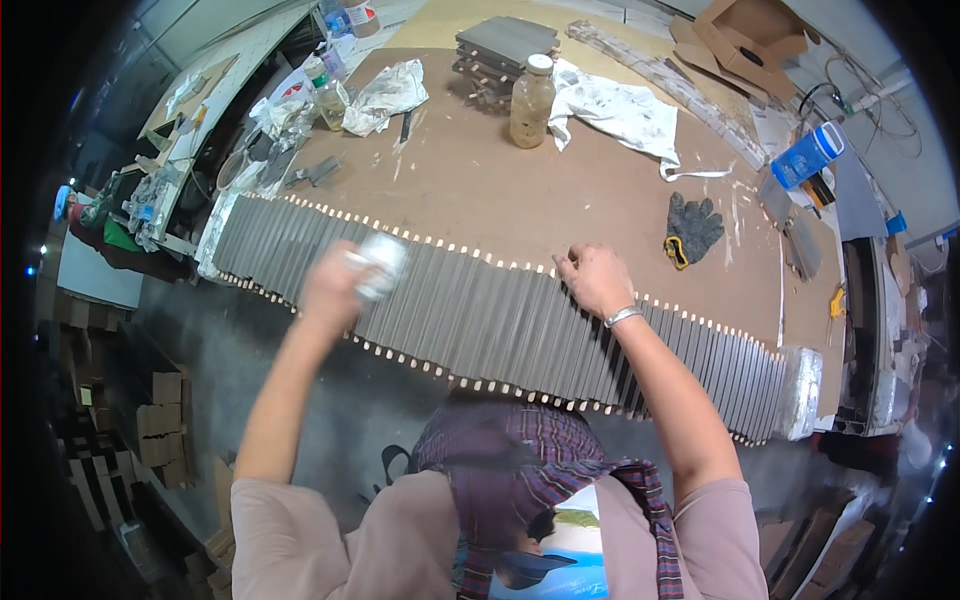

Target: The person wipes and aligns a long row of wooden furniture slats on a workbench. They use a cloth to clean the surface, apply adhesive or filler by hand, and then carefully press and organize the slats into a tight sequence.

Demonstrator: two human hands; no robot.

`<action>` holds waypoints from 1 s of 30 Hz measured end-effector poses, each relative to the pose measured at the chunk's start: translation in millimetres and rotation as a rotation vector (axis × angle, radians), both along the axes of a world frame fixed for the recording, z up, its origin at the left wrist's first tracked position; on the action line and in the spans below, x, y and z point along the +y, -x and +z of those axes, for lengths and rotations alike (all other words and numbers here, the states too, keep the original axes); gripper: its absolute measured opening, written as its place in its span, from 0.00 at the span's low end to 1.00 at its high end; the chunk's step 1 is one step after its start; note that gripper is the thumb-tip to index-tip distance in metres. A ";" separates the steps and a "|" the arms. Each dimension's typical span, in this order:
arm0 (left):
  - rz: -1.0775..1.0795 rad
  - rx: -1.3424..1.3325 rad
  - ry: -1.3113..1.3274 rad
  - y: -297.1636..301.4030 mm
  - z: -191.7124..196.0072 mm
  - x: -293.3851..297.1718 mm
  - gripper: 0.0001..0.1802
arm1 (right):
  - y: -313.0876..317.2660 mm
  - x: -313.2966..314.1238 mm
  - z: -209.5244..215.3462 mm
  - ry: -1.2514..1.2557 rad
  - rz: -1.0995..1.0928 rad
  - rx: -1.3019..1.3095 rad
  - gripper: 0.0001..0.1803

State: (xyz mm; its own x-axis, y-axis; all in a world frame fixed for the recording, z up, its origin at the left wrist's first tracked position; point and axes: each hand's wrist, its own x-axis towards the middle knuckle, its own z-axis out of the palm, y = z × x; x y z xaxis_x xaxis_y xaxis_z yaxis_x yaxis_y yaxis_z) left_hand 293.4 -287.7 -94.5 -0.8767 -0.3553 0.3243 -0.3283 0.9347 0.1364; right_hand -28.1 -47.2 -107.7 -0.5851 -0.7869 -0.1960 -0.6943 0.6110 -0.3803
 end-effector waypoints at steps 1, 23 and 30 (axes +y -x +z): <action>0.228 0.000 0.109 -23.1 2.9 -27.2 0.14 | -6.0 -2.5 -1.8 0.009 0.021 0.000 0.26; 0.400 0.012 0.110 -72.7 33.9 21.2 0.13 | -4.4 -3.3 -1.0 0.018 0.034 -0.001 0.24; -0.148 -0.043 -0.028 2.3 27.2 111.6 0.10 | -0.6 1.4 -3.8 0.019 0.057 0.031 0.24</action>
State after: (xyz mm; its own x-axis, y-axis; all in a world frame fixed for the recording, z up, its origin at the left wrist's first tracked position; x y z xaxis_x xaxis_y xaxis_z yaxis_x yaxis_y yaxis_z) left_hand 291.1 -176.1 -67.3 -0.9329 -0.2294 0.2775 -0.1933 0.9694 0.1516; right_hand -27.4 -45.8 -111.5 -0.5444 -0.8228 -0.1632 -0.7397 0.5627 -0.3691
